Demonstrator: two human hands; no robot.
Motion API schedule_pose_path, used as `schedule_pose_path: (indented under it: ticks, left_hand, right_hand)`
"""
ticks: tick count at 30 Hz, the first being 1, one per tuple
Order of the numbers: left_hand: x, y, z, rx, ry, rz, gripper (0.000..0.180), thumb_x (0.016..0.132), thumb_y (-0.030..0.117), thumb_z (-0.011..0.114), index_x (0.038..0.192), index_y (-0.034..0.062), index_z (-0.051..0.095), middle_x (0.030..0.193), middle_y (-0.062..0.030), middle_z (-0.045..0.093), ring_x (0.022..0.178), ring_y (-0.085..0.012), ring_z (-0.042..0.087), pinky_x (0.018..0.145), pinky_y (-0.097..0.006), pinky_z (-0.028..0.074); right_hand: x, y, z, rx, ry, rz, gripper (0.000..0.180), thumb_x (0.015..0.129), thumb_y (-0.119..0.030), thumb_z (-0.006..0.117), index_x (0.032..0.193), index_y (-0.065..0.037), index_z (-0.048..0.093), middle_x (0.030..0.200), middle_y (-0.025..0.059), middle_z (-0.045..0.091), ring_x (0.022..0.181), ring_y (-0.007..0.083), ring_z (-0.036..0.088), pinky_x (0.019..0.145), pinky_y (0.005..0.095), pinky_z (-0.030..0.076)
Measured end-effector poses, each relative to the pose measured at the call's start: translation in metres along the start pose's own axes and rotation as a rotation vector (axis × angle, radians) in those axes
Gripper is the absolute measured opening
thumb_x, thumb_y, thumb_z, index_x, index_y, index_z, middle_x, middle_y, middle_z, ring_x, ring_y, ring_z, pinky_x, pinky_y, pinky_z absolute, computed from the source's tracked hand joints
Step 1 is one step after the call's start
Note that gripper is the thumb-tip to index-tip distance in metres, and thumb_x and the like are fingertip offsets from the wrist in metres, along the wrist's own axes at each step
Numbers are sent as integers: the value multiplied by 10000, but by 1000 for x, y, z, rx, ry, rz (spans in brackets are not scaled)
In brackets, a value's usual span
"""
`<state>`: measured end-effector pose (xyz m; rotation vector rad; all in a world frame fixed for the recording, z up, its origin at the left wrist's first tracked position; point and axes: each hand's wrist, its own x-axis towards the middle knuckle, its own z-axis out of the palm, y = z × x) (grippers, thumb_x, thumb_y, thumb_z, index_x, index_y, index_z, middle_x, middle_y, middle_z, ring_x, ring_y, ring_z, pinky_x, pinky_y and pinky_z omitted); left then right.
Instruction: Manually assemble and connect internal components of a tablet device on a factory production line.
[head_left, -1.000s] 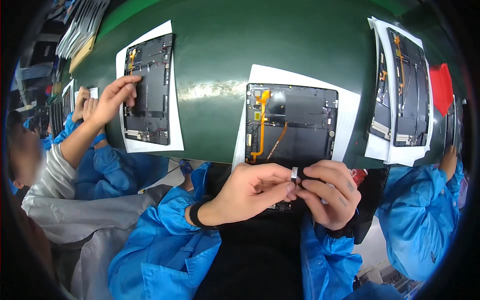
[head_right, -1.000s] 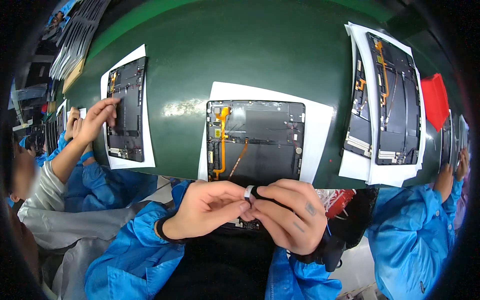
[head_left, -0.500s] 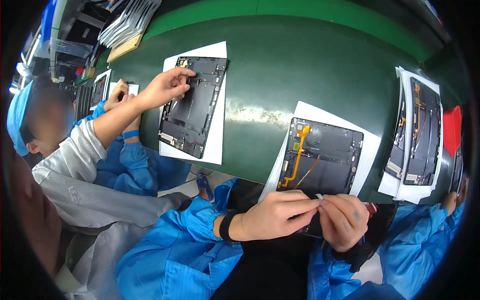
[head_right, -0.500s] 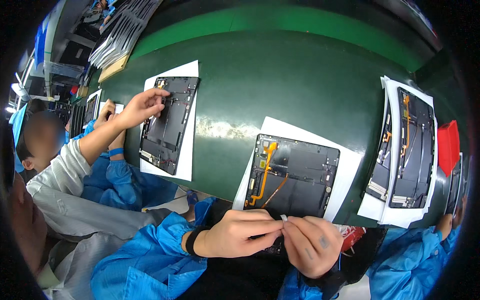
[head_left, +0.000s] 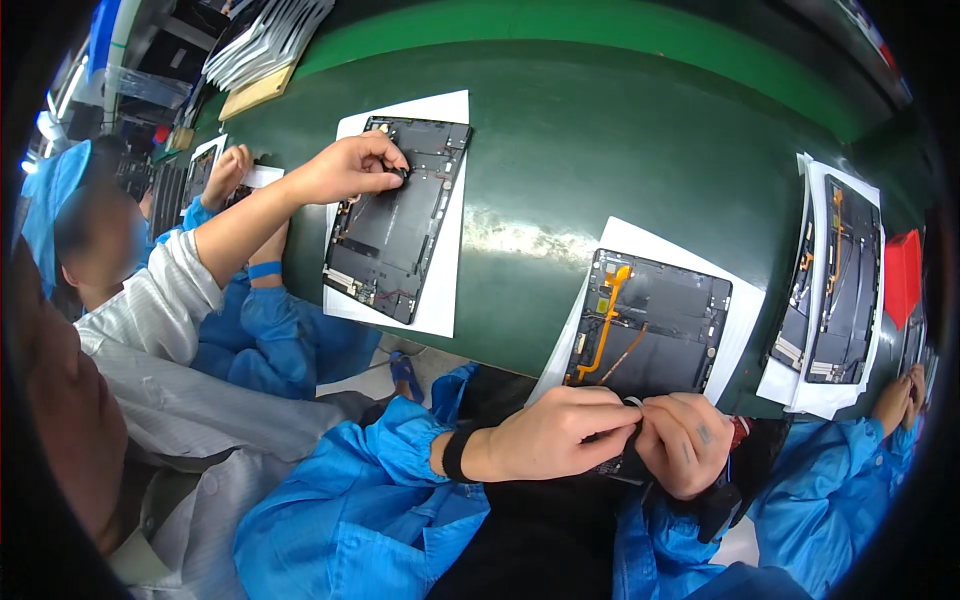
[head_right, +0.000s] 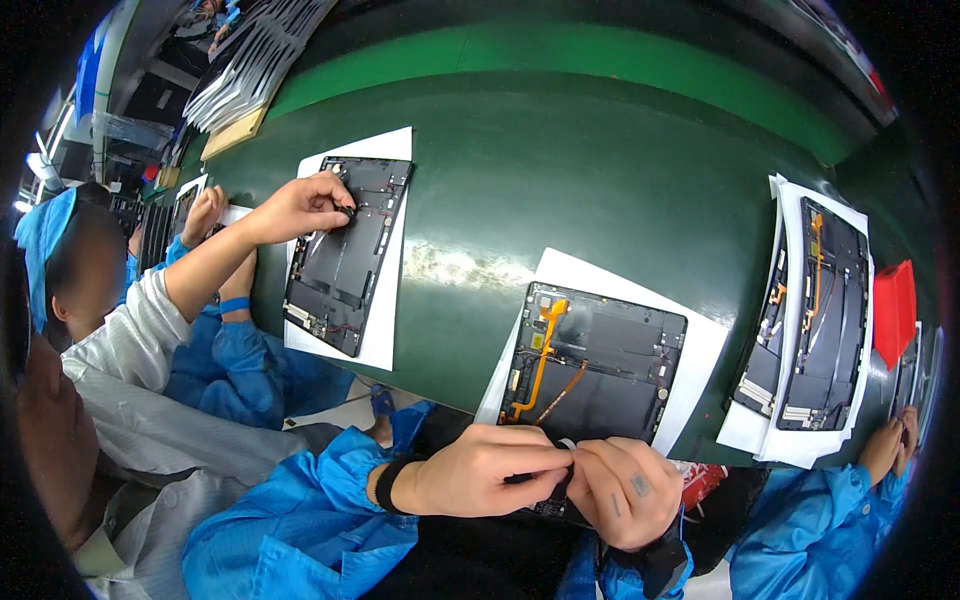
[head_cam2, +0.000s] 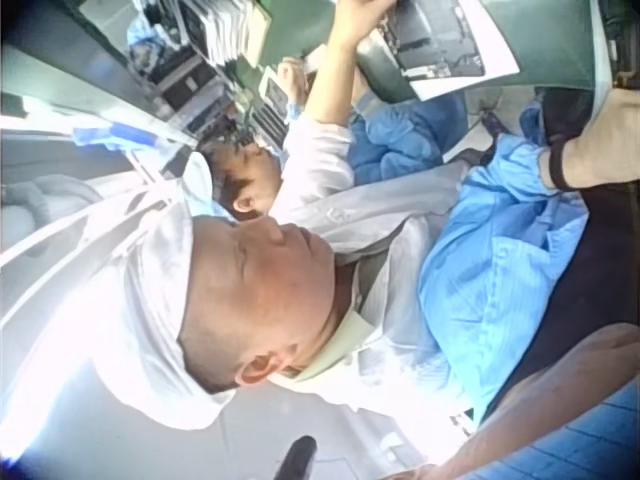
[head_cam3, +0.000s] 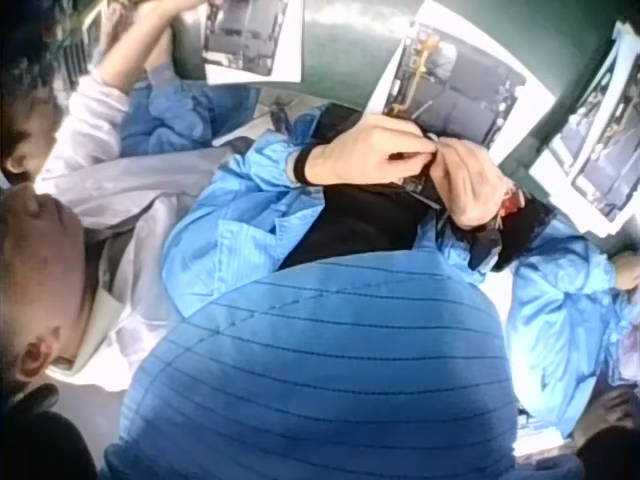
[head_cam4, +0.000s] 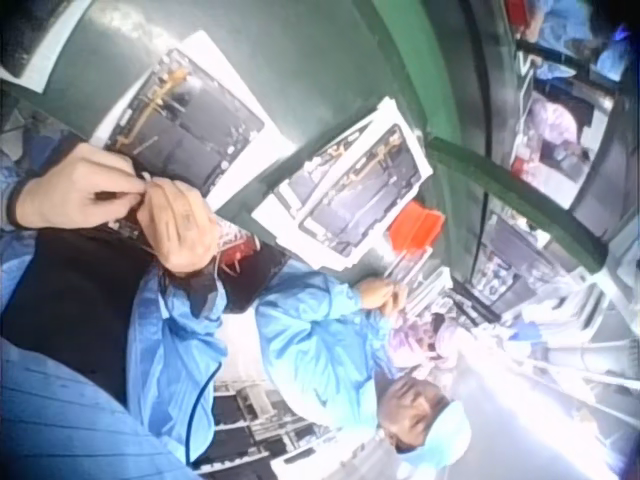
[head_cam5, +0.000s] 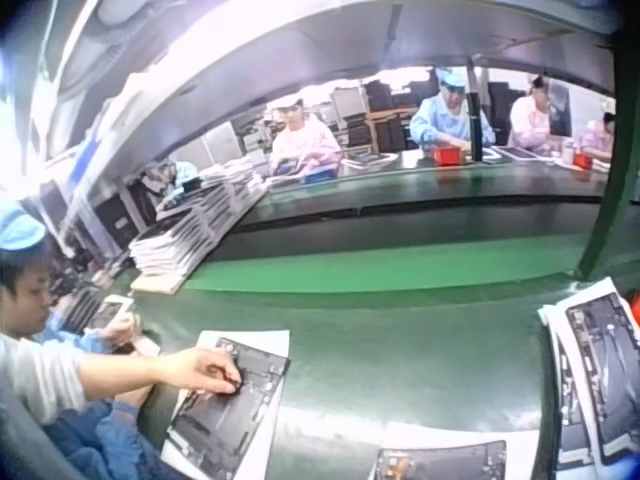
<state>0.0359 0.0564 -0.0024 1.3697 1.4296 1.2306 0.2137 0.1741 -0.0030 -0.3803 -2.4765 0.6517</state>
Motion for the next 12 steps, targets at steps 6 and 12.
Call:
schedule_pose_path:
  ticks: [6,12]
  left_hand:
    - [-2,-12,-1,10,-32,81,243,871,-11,760,1101,-85,728,955,-144,708,811,-263,705,693,-358,579]
    - [0,-17,-10,20,-172,38,258,898,7,733,1151,-42,732,979,-137,713,846,-274,711,732,-370,587]
  right_hand:
    - [5,-2,2,103,-11,112,253,699,75,789,906,-22,682,865,96,714,745,271,720,630,359,596]
    - [-2,6,-4,90,-78,230,284,733,56,783,976,-32,666,900,103,723,784,298,729,683,393,607]
